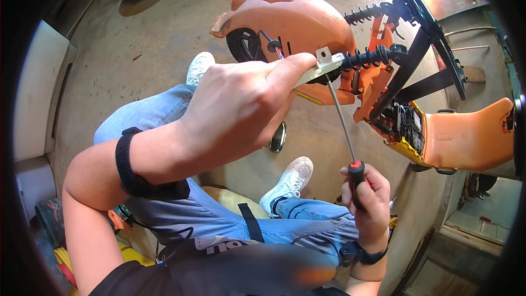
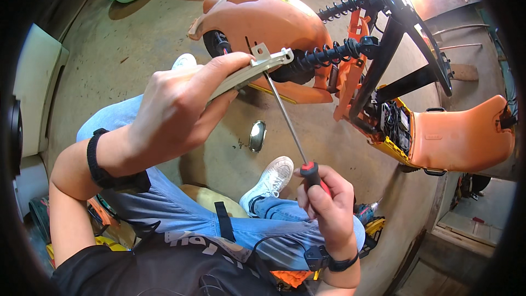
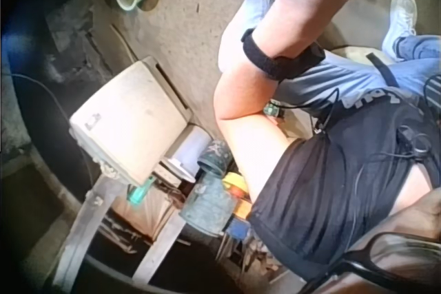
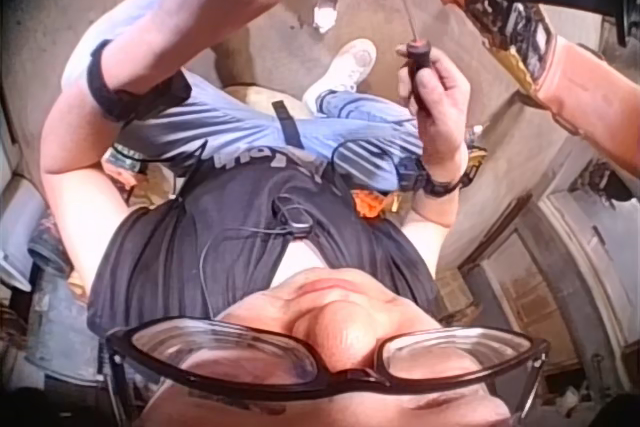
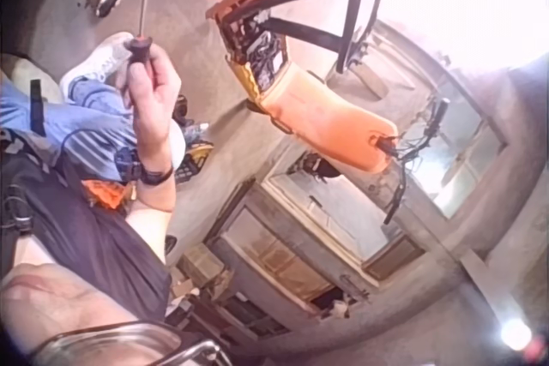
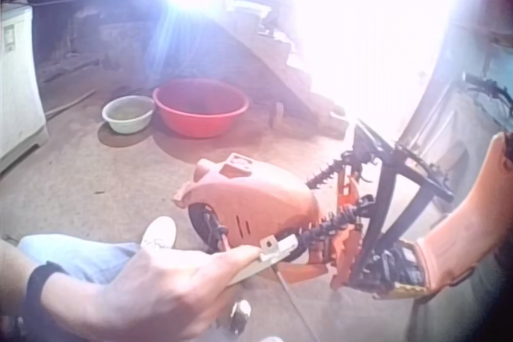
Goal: Disassembling and inspecting the digital display panel of an electric scooter using a screwdriver.
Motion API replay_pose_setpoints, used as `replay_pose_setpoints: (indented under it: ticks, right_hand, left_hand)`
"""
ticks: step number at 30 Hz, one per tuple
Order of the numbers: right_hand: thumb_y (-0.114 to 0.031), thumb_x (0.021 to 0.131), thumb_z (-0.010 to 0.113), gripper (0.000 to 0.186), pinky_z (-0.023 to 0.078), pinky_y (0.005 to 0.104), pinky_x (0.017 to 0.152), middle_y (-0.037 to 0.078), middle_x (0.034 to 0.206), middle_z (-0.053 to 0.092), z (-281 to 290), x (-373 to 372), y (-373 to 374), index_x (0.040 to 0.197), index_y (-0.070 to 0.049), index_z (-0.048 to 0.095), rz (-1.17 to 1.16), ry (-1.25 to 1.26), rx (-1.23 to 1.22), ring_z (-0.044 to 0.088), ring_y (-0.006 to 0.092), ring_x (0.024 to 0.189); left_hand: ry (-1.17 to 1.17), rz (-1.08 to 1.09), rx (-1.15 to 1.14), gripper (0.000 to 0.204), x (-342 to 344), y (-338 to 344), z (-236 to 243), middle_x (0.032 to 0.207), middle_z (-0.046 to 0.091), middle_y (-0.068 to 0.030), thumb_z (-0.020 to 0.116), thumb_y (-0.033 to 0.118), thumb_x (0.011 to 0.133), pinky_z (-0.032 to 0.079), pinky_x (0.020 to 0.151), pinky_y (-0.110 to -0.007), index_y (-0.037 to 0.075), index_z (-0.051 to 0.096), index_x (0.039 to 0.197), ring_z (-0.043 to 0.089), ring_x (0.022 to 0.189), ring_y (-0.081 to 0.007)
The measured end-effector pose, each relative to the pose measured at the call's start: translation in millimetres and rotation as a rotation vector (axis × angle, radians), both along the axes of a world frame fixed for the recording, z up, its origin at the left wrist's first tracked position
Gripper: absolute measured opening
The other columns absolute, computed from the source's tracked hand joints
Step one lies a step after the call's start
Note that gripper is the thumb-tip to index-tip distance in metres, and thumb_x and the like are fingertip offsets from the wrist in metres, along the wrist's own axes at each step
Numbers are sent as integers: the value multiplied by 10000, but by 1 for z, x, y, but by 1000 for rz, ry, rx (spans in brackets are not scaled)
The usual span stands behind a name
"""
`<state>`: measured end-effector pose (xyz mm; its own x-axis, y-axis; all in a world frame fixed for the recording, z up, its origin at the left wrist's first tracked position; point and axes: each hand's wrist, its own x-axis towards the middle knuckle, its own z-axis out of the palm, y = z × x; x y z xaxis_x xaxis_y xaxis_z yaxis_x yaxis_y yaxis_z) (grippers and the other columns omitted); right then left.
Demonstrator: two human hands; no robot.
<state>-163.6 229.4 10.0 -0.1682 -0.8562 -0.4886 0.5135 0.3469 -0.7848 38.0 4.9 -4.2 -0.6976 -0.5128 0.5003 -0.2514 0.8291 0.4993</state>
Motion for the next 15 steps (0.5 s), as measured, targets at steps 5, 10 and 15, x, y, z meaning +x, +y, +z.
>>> replay_pose_setpoints:
  ticks: [5,10,15]
  right_hand:
    - [-170,863,738,329,438,208,640,12,781,635,-11,6,-3,1110,29,649,52,1289,-134,539,70,639]
    - [-263,906,697,408,411,200,573,58,752,628,-1,-2,4,1148,60,636,61,467,15,504,65,562]
    - [-293,936,653,429,388,199,516,80,719,619,-4,3,1,1147,80,632,54,311,-46,478,59,508]
  left_hand:
    - [-80,-11,51,435,1,3,1,845,700,-161,684,26,839,535,629,-405,54,593,1263,688,729,-337]
    - [-27,-14,-30,430,1,0,-5,844,700,-160,682,25,838,539,623,-407,49,594,1258,693,734,-331]
    - [-38,-12,-5,433,0,0,-1,845,701,-156,684,21,835,538,619,-404,45,593,1258,694,729,-327]
